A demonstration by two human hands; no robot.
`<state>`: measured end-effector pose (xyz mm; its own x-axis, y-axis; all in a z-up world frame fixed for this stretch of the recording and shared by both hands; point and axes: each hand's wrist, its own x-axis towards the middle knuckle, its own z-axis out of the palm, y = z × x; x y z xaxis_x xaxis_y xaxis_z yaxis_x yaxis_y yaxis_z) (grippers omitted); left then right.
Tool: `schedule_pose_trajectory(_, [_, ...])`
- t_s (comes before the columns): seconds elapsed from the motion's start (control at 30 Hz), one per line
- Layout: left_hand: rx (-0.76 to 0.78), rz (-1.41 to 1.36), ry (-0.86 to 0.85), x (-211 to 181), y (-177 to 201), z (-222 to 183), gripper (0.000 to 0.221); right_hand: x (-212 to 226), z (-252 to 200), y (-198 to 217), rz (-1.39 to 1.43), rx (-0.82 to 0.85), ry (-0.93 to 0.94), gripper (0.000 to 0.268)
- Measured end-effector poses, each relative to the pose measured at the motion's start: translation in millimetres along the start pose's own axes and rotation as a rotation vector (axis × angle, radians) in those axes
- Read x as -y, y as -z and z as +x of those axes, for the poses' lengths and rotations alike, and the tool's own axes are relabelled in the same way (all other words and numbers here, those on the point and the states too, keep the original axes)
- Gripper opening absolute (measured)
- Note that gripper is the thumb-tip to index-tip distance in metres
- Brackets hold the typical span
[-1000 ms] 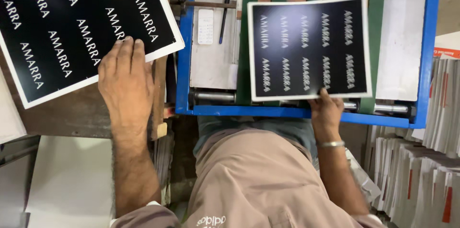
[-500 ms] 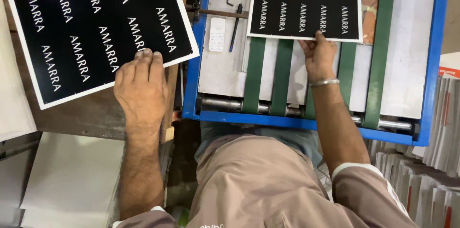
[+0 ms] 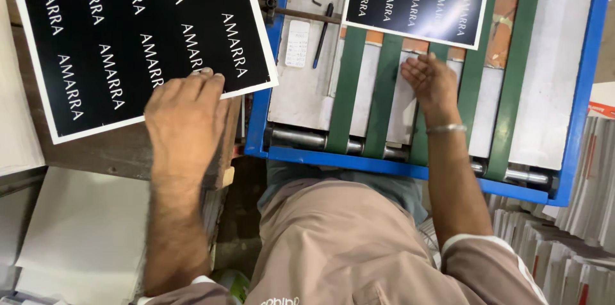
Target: The person picks up printed black sheets from a stack and places them one by one onto the conveyor belts of a printing machine.
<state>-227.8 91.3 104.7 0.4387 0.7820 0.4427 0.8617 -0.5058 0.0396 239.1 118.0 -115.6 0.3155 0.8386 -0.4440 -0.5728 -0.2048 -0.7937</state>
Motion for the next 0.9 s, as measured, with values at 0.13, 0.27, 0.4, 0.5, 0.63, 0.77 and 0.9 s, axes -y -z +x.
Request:
schedule_pose_trajectory(0.13, [0.099, -0.264, 0.026, 24, 15, 6, 0.026, 1, -64, -34, -0.030, 0.162, -0.012, 0.030])
schedule_pose_trajectory(0.27, [-0.186, -0.246, 0.096, 13, 16, 11, 0.014, 12, -124, -89, -0.133, 0.446, 0.009, 0.030])
schedule_pose_trajectory(0.4, [0.127, -0.010, -0.228, -66, -26, 33, 0.019, -1, -169, -123, -0.097, 0.673, 0.032, 0.030])
schedule_pose_trajectory(0.5, [-0.052, -0.161, -0.284, -110, -40, 31, 0.039, -15, -158, -126, 0.065, 0.565, 0.099, 0.018])
schedule_pose_trajectory(0.63, [0.045, -0.162, -0.207, -91, -31, 17, 0.042, -6, -121, -79, 0.067, 0.200, 0.191, 0.011])
schedule_pose_trajectory(0.77, [0.092, 0.002, -0.060, -40, -12, 10, 0.048, 5, -83, -8, 0.028, -0.049, 0.302, 0.009])
schedule_pose_trajectory(0.9, [0.026, 0.165, -0.060, -13, -13, 5, 0.037, -5, -68, 66, 0.005, -0.161, 0.397, 0.010])
